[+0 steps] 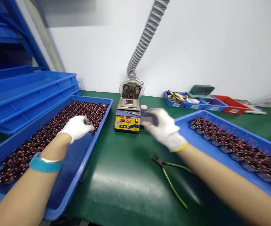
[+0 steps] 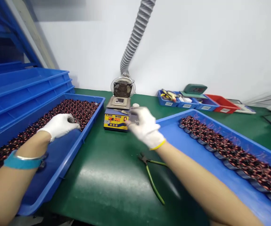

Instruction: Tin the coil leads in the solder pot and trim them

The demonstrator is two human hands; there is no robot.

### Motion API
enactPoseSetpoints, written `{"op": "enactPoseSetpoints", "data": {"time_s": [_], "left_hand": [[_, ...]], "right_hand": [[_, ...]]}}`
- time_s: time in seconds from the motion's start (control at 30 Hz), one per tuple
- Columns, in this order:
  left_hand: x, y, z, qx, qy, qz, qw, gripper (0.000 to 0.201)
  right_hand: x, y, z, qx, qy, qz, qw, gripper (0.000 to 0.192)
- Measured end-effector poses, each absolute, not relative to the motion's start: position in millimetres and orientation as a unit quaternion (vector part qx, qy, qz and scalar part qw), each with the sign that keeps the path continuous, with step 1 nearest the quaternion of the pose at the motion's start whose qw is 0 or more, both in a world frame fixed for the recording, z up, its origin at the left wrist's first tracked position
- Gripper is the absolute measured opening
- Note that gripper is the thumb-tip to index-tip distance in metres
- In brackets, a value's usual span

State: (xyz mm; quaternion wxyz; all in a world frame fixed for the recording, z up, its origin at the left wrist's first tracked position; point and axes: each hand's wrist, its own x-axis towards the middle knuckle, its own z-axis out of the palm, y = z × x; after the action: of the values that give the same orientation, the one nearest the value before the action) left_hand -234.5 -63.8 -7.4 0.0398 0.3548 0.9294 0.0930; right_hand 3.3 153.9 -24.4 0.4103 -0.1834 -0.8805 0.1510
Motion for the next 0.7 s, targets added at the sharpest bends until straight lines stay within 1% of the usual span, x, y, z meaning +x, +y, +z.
{"op": "enactPoseSetpoints", "data": {"time_s": [0.07, 0.13, 0.17, 0.2, 0.27, 0.33, 0.4, 0.5, 0.57, 0.63, 0.7], "left_hand": [[-205, -55, -5, 0.370, 0.903, 0.212, 0.056, 0.037], [-174, -45, -8, 0.365, 0.863, 0.340, 0.083, 0.040], [-160, -41, -11, 0.356, 0.849, 0.378, 0.100, 0.040], [-148, -38, -14, 0.347, 0.842, 0.397, 0.111, 0.039], [-132, -34, -17, 0.337, 0.843, 0.402, 0.117, 0.038], [-126, -33, -18, 0.338, 0.844, 0.402, 0.109, 0.040], [-127, -33, -19, 0.345, 0.826, 0.431, 0.112, 0.045], [-130, -34, -27, 0.368, 0.778, 0.484, 0.157, 0.051], [-130, -32, -36, 0.398, 0.785, 0.436, 0.188, 0.055], [-129, -30, -47, 0.429, 0.821, 0.313, 0.210, 0.057], [-129, -27, -56, 0.454, 0.839, 0.195, 0.228, 0.058]], "right_hand": [[-10, 110, -37, -0.130, -0.889, 0.238, 0.368, 0.050], [-22, 76, -51, -0.121, -0.877, 0.309, 0.346, 0.064], [-27, 64, -57, -0.129, -0.870, 0.331, 0.342, 0.067], [-32, 56, -63, -0.138, -0.863, 0.346, 0.342, 0.065], [-37, 48, -70, -0.157, -0.846, 0.368, 0.353, 0.052], [-39, 52, -72, -0.162, -0.824, 0.396, 0.371, 0.042], [-39, 64, -67, -0.152, -0.802, 0.441, 0.373, 0.041], [-41, 96, -50, -0.152, -0.778, 0.515, 0.326, 0.046], [-46, 122, -35, -0.188, -0.770, 0.537, 0.289, 0.049], [-57, 147, -19, -0.239, -0.763, 0.537, 0.268, 0.050], [-70, 170, -5, -0.283, -0.755, 0.531, 0.262, 0.046]]}}
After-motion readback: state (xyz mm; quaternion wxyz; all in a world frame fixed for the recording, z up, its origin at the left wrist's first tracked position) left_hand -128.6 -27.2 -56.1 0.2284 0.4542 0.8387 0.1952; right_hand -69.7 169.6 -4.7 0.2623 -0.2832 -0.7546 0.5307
